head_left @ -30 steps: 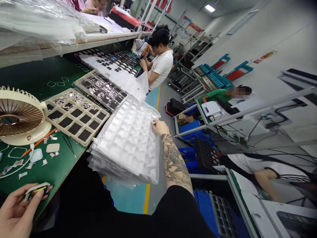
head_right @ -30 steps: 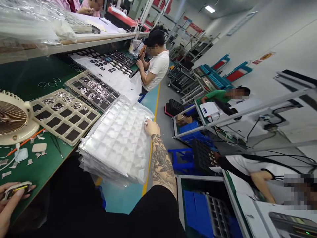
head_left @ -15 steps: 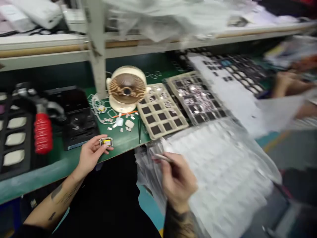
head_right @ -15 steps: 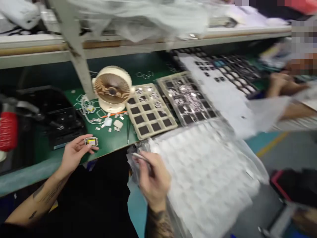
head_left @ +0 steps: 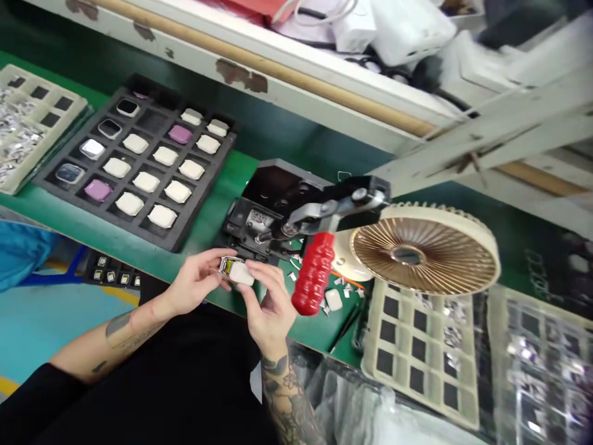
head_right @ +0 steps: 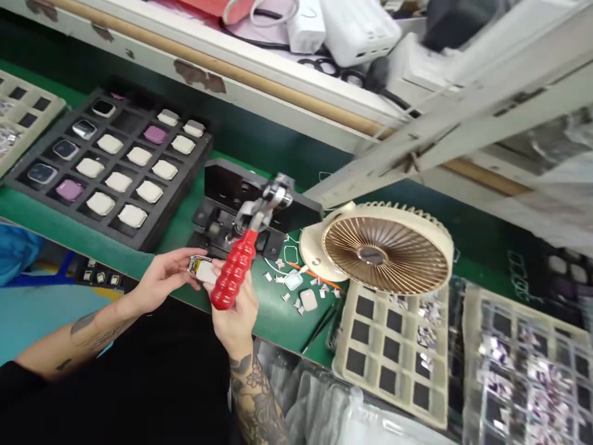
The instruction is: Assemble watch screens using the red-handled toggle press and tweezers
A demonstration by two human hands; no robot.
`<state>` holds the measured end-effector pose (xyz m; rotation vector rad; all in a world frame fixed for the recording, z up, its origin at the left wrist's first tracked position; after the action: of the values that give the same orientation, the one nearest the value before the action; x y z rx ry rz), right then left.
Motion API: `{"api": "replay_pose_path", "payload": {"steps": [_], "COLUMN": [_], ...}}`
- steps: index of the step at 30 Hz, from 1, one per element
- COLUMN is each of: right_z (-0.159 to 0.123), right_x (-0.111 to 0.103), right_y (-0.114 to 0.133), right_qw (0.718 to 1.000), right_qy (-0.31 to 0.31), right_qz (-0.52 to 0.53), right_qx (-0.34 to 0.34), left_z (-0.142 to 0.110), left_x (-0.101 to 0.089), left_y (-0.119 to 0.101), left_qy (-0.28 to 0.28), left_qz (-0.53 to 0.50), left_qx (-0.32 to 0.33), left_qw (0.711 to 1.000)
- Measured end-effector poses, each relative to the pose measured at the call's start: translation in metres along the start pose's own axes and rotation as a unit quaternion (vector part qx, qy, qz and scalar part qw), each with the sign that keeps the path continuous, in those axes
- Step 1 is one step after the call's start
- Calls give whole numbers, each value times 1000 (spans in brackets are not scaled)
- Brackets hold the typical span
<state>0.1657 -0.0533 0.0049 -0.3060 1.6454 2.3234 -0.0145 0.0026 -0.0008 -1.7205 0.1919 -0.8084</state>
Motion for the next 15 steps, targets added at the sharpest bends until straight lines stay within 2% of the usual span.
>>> {"api": "replay_pose_path", "payload": {"steps": [5, 8, 12, 15], "right_z": [8, 7, 6, 4], "right_x": [11, 7, -3, -6], "right_y": [2, 2, 0, 0], "right_qw": [999, 999, 993, 992], "right_qy": [41, 15, -9, -25], "right_qz": [-8, 36, 89, 103], "right_qx": [1, 33, 72, 67], "left_z": [-4, 0, 8, 9], "left_x": [3, 6, 15, 23], "left_y": [-3, -4, -6, -7], "left_qy": [-4, 7, 57, 56], "left_qz": [31, 76, 113, 185], "left_qx": [18, 21, 35, 80], "left_qw": [999, 997, 991, 978]}}
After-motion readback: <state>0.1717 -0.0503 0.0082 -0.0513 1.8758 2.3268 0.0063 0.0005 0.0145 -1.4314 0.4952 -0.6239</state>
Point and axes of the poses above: each hand's wrist, its own z-axis towards the middle knuckle, its own x-axis out of the palm, y = z × x, the point moved 4 cm from there along z, towards the middle knuckle, and after that the axes turned 13 degrees about y, right-handed, at the moved point
